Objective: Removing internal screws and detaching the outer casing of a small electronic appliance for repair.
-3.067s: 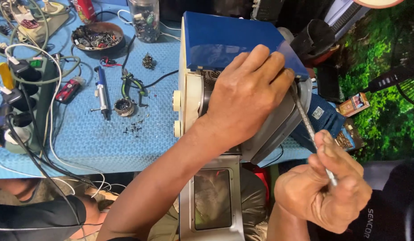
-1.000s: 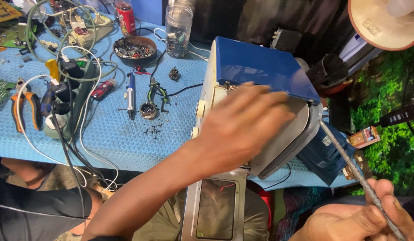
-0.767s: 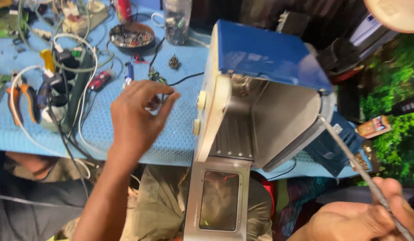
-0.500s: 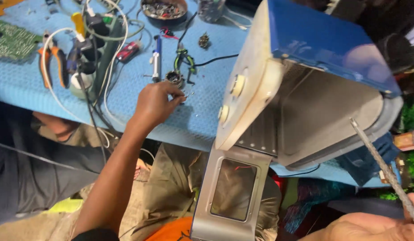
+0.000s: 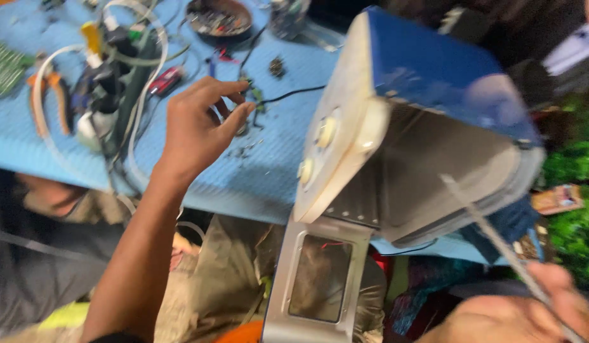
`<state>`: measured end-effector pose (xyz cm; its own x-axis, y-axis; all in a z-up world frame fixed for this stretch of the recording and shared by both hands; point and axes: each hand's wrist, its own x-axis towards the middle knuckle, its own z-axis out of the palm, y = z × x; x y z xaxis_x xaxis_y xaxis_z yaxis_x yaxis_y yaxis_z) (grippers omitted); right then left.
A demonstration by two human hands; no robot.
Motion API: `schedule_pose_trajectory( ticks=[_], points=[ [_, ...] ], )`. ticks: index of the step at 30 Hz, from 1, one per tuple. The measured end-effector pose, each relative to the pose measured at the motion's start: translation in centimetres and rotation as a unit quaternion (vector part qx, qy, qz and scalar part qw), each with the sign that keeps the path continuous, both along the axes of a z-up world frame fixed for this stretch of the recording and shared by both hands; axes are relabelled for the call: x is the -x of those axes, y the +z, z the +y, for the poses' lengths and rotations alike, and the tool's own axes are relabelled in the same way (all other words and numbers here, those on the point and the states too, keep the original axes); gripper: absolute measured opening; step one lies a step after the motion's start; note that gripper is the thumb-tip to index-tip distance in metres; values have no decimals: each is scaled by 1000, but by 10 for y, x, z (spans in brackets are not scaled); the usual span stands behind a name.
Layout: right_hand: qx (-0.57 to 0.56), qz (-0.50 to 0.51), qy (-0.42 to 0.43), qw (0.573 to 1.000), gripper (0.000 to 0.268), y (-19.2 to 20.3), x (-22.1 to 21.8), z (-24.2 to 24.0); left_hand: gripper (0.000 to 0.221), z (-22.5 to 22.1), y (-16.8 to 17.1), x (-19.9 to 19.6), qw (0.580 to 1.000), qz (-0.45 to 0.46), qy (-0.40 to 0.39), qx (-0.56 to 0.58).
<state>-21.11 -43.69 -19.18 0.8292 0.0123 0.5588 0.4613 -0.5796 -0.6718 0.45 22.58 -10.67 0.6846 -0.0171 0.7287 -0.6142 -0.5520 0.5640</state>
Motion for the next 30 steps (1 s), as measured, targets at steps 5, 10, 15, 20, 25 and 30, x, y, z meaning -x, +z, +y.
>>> schedule_pose_trajectory(
  ticks=[5,10,15,20,25,30],
  points=[
    [81,-406,-228,881,35,113,-80,329,71,-39,66,9,981,-84,-173,-3],
    [2,-519,-92,850,13,116,-108,344,95,-91,87,-9,952,-136,-269,-45],
    [-68,-446,9,892,17,112,-107,355,50,-124,84,-13,955,-79,-284,27],
    [-26,-474,49,879,30,126,-112,359,48,-124,83,-10,951,-71,-297,39],
    [-41,-488,38,871,28,122,-115,360,48,-123,82,-10,951,-76,-299,36],
    [-29,-478,12,878,30,126,-112,364,48,-124,81,-10,951,-76,-296,45]
  ],
)
